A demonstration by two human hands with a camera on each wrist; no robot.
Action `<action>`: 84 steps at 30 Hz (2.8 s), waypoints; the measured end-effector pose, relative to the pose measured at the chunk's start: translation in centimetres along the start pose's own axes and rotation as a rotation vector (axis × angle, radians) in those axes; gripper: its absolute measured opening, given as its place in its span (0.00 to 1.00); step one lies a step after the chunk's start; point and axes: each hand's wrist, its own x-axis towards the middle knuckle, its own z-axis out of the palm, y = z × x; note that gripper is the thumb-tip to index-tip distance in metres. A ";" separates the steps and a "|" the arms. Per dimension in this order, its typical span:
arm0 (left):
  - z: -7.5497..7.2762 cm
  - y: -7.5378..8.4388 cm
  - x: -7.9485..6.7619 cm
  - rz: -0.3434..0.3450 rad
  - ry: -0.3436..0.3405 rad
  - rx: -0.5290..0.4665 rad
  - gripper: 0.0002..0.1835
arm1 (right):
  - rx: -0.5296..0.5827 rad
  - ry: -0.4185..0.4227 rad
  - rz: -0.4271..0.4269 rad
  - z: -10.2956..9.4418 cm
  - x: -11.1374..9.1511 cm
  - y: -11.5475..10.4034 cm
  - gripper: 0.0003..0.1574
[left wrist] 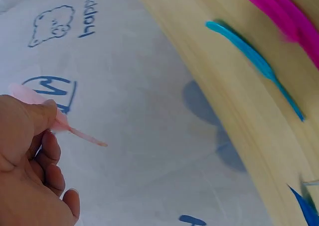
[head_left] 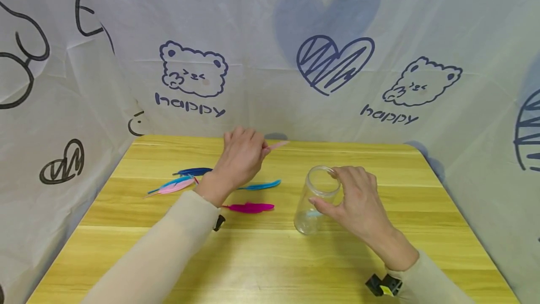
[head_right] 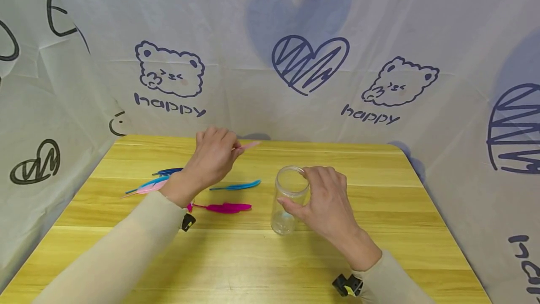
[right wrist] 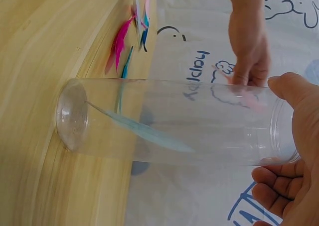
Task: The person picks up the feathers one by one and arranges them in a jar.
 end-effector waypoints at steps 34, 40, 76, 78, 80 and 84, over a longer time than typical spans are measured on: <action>-3.5 7.2 1.8 0.045 0.066 -0.262 0.08 | -0.003 0.037 -0.052 0.3 0.2 0.3 0.42; -3.0 8.0 2.0 0.186 0.166 -0.171 0.08 | 0.001 0.041 -0.056 0.3 0.2 0.3 0.42; -1.6 11.7 1.6 0.261 0.108 -0.255 0.05 | 0.030 -0.021 -0.013 0.1 0.3 0.4 0.53; -1.4 11.6 1.5 0.249 0.095 -0.284 0.06 | 0.034 -0.013 -0.019 0.2 0.3 0.4 0.52; -1.2 11.5 1.4 0.235 0.081 -0.307 0.06 | 0.036 -0.003 -0.028 0.2 0.3 0.5 0.50; -0.8 11.2 1.3 0.213 0.063 -0.323 0.07 | 0.032 0.007 -0.040 0.3 0.2 0.5 0.49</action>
